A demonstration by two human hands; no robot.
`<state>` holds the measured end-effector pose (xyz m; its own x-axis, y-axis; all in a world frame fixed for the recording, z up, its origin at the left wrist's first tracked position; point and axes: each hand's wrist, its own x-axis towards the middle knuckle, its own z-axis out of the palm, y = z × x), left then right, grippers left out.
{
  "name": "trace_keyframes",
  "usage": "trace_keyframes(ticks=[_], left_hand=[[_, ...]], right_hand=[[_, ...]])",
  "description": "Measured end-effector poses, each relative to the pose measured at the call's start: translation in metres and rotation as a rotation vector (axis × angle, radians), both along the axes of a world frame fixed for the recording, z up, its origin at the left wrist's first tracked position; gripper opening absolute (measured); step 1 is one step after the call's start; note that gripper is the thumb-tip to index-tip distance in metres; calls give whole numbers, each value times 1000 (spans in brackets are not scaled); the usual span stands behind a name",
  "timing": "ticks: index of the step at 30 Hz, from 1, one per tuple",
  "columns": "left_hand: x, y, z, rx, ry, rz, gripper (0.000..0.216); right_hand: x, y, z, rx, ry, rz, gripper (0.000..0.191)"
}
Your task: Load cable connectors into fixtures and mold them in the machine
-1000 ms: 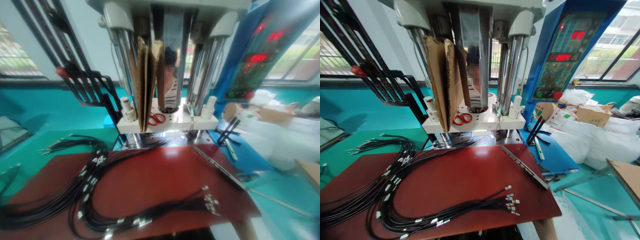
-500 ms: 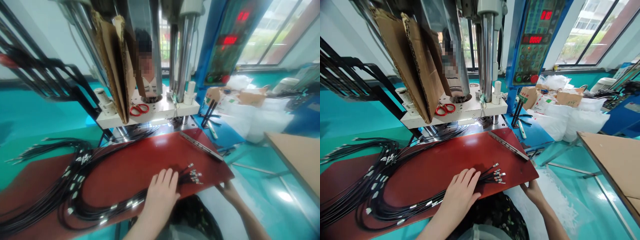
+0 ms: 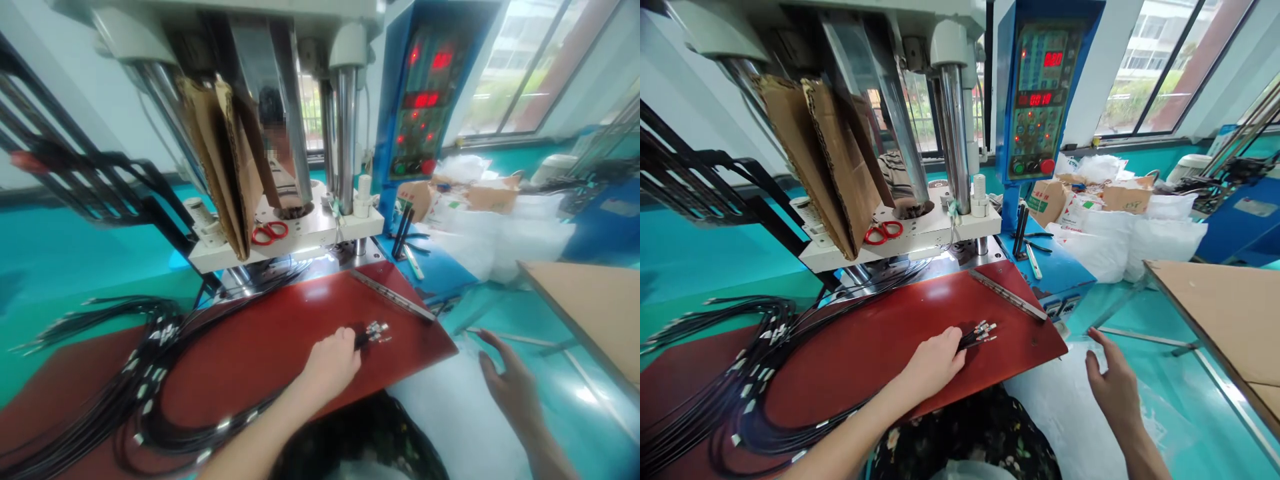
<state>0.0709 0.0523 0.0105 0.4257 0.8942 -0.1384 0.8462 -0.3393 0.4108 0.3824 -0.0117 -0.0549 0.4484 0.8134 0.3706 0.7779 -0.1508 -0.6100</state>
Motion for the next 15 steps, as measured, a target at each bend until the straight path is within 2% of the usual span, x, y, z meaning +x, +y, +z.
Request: trace_keyframes(ticks=[2, 5, 7, 8, 11, 15], left_hand=[[-6, 4, 12, -257, -273, -31, 13], [-11, 7, 21, -572, -565, -45, 17], [-11, 7, 22, -655, -646, -26, 21], [-11, 7, 22, -680, -673, -15, 23], [-10, 10, 21, -704, -757, 48, 24], [-8, 18, 21, -725, -872, 85, 24]], right_hand=[[-23, 6, 29, 97, 153, 44, 35], [-72, 26, 71, 158, 427, 466, 34], [-105, 44, 91, 104, 524, 768, 40], [-120, 53, 98, 72, 559, 868, 40], [-154, 76, 109, -65, 642, 991, 37], [-172, 93, 107, -138, 623, 1037, 36]])
